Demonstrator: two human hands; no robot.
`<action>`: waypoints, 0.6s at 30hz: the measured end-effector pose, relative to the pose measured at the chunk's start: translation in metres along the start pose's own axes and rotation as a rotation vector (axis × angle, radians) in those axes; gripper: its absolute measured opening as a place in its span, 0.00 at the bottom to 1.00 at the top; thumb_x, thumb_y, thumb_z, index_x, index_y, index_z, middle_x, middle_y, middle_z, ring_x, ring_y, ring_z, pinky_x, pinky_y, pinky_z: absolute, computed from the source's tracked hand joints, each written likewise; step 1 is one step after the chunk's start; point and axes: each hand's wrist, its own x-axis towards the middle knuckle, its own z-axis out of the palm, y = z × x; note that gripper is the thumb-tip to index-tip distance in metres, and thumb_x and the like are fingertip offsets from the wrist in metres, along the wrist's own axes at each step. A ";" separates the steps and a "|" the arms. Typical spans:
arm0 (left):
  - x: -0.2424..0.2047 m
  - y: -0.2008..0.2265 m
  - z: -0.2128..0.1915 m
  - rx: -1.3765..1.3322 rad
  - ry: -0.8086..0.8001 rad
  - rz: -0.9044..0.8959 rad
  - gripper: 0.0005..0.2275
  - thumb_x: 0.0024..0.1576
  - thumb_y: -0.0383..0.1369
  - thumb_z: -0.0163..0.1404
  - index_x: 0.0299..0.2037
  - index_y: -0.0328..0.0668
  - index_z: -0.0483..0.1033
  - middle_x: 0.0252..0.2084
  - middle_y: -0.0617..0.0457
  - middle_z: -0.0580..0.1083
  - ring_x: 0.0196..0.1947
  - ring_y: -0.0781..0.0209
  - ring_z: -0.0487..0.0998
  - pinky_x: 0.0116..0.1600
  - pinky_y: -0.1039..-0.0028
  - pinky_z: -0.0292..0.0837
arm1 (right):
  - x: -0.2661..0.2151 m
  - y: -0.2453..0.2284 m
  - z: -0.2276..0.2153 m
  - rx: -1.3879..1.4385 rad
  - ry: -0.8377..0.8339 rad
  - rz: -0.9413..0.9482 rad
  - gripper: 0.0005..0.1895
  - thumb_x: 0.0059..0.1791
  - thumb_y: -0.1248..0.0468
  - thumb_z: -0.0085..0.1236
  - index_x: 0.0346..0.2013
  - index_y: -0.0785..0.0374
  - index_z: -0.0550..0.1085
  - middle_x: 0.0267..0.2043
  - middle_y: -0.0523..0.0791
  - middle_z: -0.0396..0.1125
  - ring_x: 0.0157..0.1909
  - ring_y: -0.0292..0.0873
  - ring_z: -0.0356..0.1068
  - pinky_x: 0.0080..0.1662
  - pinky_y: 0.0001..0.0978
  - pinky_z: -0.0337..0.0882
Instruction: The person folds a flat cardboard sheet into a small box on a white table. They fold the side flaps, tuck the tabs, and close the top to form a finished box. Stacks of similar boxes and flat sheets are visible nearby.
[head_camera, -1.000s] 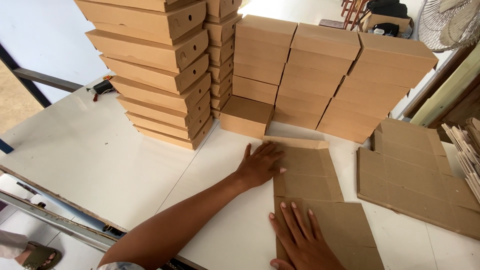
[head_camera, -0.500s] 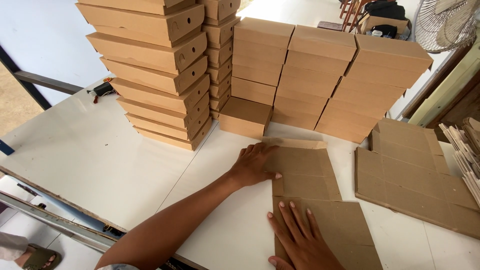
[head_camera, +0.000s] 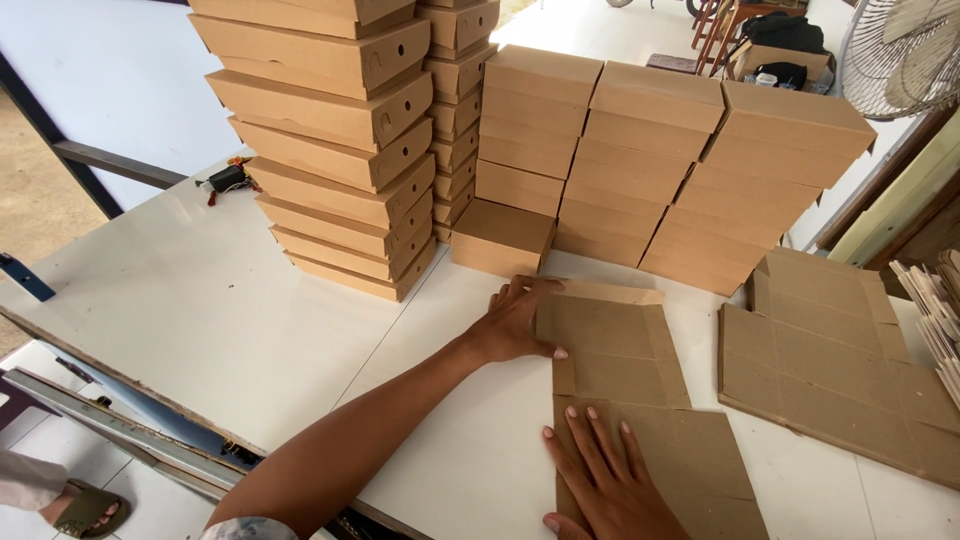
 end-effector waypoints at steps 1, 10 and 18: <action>0.001 -0.002 0.002 0.001 0.002 0.001 0.44 0.40 0.49 0.63 0.71 0.67 0.57 0.68 0.52 0.54 0.69 0.44 0.55 0.72 0.55 0.49 | 0.001 0.000 -0.001 -0.001 0.002 -0.001 0.56 0.47 0.21 0.40 0.79 0.51 0.46 0.82 0.51 0.39 0.81 0.55 0.40 0.72 0.57 0.47; 0.017 -0.020 0.029 0.085 -0.127 0.407 0.29 0.65 0.41 0.43 0.76 0.49 0.49 0.78 0.33 0.50 0.77 0.48 0.52 0.75 0.55 0.38 | 0.001 -0.002 0.003 -0.015 0.032 0.015 0.56 0.47 0.21 0.38 0.78 0.50 0.47 0.82 0.51 0.40 0.81 0.55 0.42 0.71 0.56 0.49; 0.012 0.000 0.035 0.400 -0.130 0.151 0.38 0.62 0.58 0.25 0.77 0.43 0.39 0.81 0.51 0.39 0.80 0.58 0.34 0.78 0.56 0.23 | 0.001 -0.011 0.001 -0.052 0.082 -0.026 0.51 0.53 0.23 0.19 0.75 0.56 0.54 0.78 0.53 0.48 0.78 0.58 0.48 0.68 0.61 0.55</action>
